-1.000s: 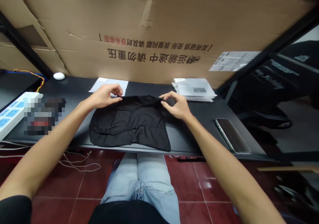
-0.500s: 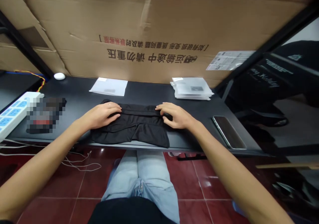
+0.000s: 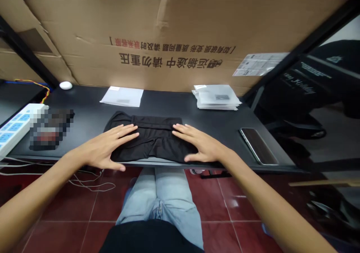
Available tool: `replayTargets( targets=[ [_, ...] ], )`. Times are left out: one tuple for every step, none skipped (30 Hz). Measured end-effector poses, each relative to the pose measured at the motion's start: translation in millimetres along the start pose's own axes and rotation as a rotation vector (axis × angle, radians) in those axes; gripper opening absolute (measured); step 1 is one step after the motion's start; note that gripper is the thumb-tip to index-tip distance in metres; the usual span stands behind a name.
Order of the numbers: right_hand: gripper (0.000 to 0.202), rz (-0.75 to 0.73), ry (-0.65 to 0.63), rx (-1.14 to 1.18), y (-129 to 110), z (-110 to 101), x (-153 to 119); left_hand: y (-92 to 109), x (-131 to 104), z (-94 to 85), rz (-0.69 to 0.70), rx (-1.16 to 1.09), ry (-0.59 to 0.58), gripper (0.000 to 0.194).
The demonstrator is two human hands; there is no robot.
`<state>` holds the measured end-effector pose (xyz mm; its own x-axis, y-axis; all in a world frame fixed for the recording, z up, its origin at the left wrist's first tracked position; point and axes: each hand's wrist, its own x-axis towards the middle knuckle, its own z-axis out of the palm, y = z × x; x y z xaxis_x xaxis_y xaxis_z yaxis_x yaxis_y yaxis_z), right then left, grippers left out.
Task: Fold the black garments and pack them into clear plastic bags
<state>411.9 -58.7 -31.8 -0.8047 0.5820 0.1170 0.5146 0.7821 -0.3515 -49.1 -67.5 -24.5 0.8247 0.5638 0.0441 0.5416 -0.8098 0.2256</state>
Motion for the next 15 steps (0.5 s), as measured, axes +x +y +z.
replayTargets(
  targets=[
    [0.112,-0.009,-0.022,-0.002,-6.0,0.7,-5.2,3.1,-5.5,0.4,0.018,0.005,-0.020,0.122],
    [0.122,-0.009,-0.047,-0.010,-12.0,1.8,-10.1,6.1,-11.2,1.4,0.027,0.012,-0.035,0.125],
    [0.127,0.000,-0.068,-0.022,-17.8,3.5,-14.8,8.5,-17.1,2.8,0.026,0.020,-0.043,0.124],
    [0.128,0.016,-0.081,-0.040,-23.0,5.6,-19.1,10.3,-23.1,4.6,0.018,0.028,-0.048,0.120],
    [0.124,0.036,-0.086,-0.060,-27.5,8.0,-23.1,11.0,-29.2,6.6,0.009,0.034,-0.048,0.114],
    [0.116,0.055,-0.084,-0.082,-31.1,10.8,-26.8,10.7,-35.3,8.7,0.002,0.038,-0.043,0.106],
    [0.107,0.069,-0.073,-0.104,-33.8,13.7,-30.1,9.4,-41.4,10.7,-0.003,0.037,-0.031,0.097],
    [0.097,0.076,-0.055,-0.126,-35.8,16.7,-33.0,7.3,-47.4,12.5,-0.004,0.032,-0.013,0.089],
    [0.088,0.078,-0.034,-0.146,-37.0,19.5,-35.6,4.6,-53.1,14.0,-0.002,0.022,0.010,0.082],
    [0.079,0.072,-0.014,-0.166,-37.8,22.0,-37.7,1.6,-58.6,14.9,0.001,0.008,0.036,0.075],
    [0.070,0.061,0.011,-0.184,-38.0,24.1,-39.4,-1.2,-63.4,15.3,0.000,-0.008,0.062,0.068],
    [0.061,0.048,0.038,-0.199,-37.8,25.6,-40.4,-3.6,-67.6,14.9,-0.004,-0.027,0.081,0.060],
    [0.053,0.034,0.063,-0.208,-37.3,26.3,-40.7,-5.5,-70.8,13.7,-0.011,-0.050,0.095,0.051],
    [0.044,0.022,0.086,-0.210,-36.4,26.1,-40.3,-6.7,-72.9,11.7,-0.023,-0.077,0.104,0.041],
    [0.038,0.014,0.107,-0.202,-35.3,24.9,-39.0,-7.5,-73.9,9.0,-0.041,-0.110,0.112,0.032]
  ],
)
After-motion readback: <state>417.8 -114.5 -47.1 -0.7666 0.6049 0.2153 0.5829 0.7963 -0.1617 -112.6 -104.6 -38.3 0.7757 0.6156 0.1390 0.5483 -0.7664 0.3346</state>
